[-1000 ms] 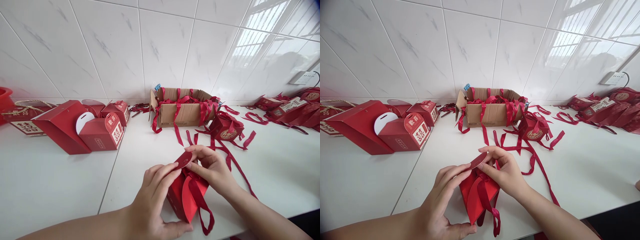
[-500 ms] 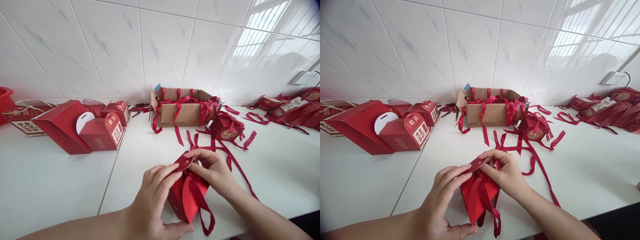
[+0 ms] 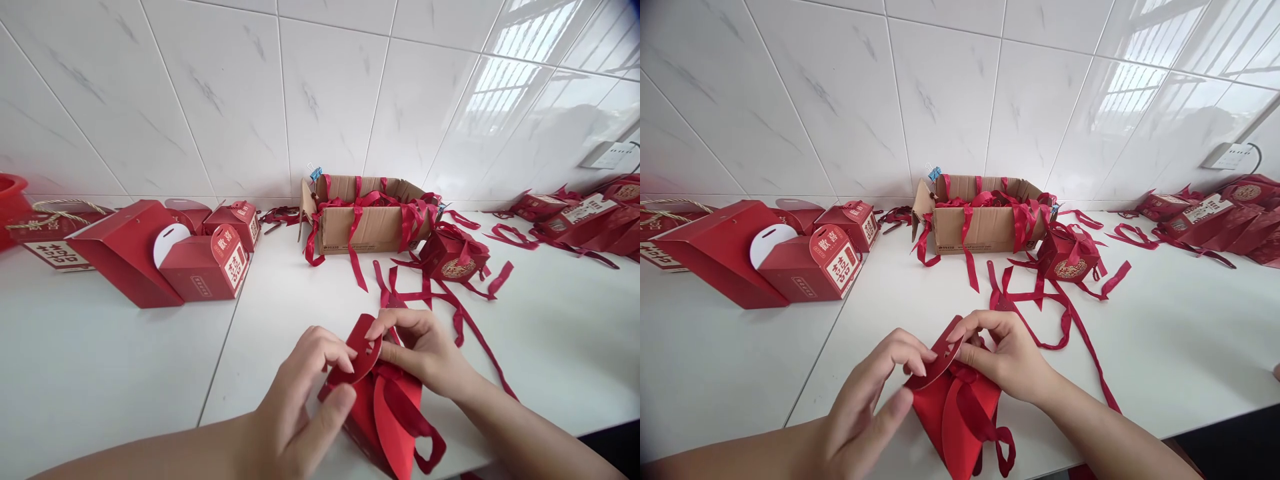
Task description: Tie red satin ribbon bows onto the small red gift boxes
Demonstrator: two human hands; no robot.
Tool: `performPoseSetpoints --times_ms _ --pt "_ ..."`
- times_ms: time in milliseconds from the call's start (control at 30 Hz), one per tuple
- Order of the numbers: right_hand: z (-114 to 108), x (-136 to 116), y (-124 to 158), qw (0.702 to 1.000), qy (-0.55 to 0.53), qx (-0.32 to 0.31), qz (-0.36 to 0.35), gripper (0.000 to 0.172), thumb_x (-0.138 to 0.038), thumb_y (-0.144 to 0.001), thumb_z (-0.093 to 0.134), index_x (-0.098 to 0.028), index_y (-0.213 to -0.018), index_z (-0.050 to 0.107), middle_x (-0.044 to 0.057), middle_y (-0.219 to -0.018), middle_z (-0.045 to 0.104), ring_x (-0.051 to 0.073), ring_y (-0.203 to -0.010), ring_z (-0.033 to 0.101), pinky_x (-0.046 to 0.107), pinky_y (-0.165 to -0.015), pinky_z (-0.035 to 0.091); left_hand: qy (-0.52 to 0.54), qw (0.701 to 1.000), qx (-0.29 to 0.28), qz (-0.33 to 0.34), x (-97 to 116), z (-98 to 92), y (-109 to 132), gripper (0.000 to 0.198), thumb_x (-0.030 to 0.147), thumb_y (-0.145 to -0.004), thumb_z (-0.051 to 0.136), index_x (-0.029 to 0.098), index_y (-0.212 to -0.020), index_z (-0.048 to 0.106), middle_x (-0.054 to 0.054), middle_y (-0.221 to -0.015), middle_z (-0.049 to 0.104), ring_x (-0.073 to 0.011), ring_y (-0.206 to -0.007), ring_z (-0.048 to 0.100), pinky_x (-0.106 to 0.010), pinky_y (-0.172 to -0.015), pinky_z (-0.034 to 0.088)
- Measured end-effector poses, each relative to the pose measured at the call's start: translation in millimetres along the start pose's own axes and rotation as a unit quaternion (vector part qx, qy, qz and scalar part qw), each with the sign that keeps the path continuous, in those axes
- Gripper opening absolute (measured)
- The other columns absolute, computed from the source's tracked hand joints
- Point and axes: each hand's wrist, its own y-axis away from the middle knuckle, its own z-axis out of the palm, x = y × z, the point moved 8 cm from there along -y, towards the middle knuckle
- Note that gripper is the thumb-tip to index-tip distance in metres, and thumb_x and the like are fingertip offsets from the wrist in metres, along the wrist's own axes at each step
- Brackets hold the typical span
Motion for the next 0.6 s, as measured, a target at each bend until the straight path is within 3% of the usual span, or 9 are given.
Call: performPoseSetpoints --times_ms 100,167,333,600 --pt "10 -3 3 0.999 -0.008 -0.047 0.001 0.005 -0.015 -0.078 0.068 -0.019 -0.082 0.068 -0.001 -0.07 0.065 0.006 -0.058 0.05 0.019 -0.056 0.042 0.069 0.989 -0.021 -0.129 -15 5.7 -1 0.012 0.031 -0.093 0.043 0.021 -0.087 0.047 0.0 -0.074 0.046 -0.012 -0.066 0.043 -0.025 -0.063 0.041" --pt "15 -3 5 0.998 -0.01 -0.064 0.002 0.006 -0.014 -0.077 0.069 -0.019 -0.082 0.068 -0.002 -0.069 0.063 0.006 -0.055 0.046 0.019 -0.054 0.039 0.086 0.98 -0.042 -0.173 -20 10.8 -1 0.014 0.035 -0.089 0.05 0.02 -0.088 0.05 0.002 -0.07 0.044 -0.0111 -0.062 0.04 -0.024 -0.059 0.038" --pt "20 0 9 0.997 -0.023 -0.068 0.005 0.009 -0.012 -0.079 0.066 -0.02 -0.084 0.066 -0.002 -0.07 0.062 0.007 -0.059 0.048 0.02 -0.057 0.04 0.093 0.97 -0.043 -0.219 -23 13.4 -1 0.018 0.037 -0.087 0.053 0.02 -0.091 0.055 0.004 -0.066 0.041 -0.0098 -0.06 0.037 -0.023 -0.058 0.034" --pt "18 3 10 0.999 -0.01 -0.052 0.006 0.02 -0.011 -0.077 0.067 -0.021 -0.094 0.062 -0.001 -0.075 0.059 0.008 -0.063 0.047 0.021 -0.06 0.041 0.118 0.964 -0.033 -0.234 -23 13.5 0 0.019 0.035 -0.089 0.05 0.018 -0.079 0.051 0.005 -0.062 0.041 -0.009 -0.058 0.037 -0.022 -0.055 0.032"
